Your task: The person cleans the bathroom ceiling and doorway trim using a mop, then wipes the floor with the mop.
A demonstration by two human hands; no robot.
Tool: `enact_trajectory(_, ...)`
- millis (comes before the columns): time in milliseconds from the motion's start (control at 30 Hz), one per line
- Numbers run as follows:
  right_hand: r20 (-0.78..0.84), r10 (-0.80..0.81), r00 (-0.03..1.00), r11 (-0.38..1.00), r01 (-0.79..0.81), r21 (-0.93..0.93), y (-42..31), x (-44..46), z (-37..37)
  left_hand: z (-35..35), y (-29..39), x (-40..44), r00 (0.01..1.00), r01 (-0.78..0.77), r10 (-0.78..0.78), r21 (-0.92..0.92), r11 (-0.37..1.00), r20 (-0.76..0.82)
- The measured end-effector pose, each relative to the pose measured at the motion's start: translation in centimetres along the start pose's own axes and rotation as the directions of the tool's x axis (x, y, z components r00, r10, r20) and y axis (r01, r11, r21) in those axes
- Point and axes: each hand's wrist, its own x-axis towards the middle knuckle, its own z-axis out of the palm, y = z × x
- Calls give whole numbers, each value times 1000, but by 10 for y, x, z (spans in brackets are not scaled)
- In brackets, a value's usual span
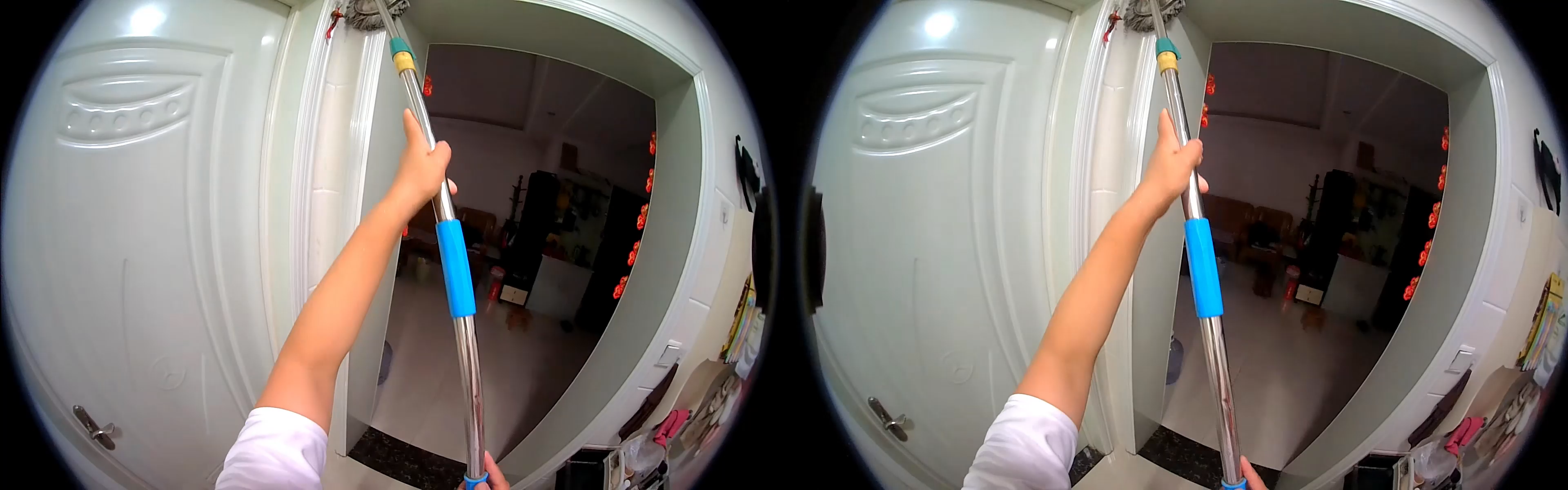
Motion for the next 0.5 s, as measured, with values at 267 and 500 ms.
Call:
enact_trajectory(267, -81, 19, 997, 1000, -19, -3, 36, -38, -27, 14, -18, -47, 999, -46, 46, -9, 999, -10)
enact_trajectory(500, -33, 30, 999, 999, -31, -37, -8, -20, 8, 4, 8, -10, 1000, -17, 17, -1, 1000, -11)
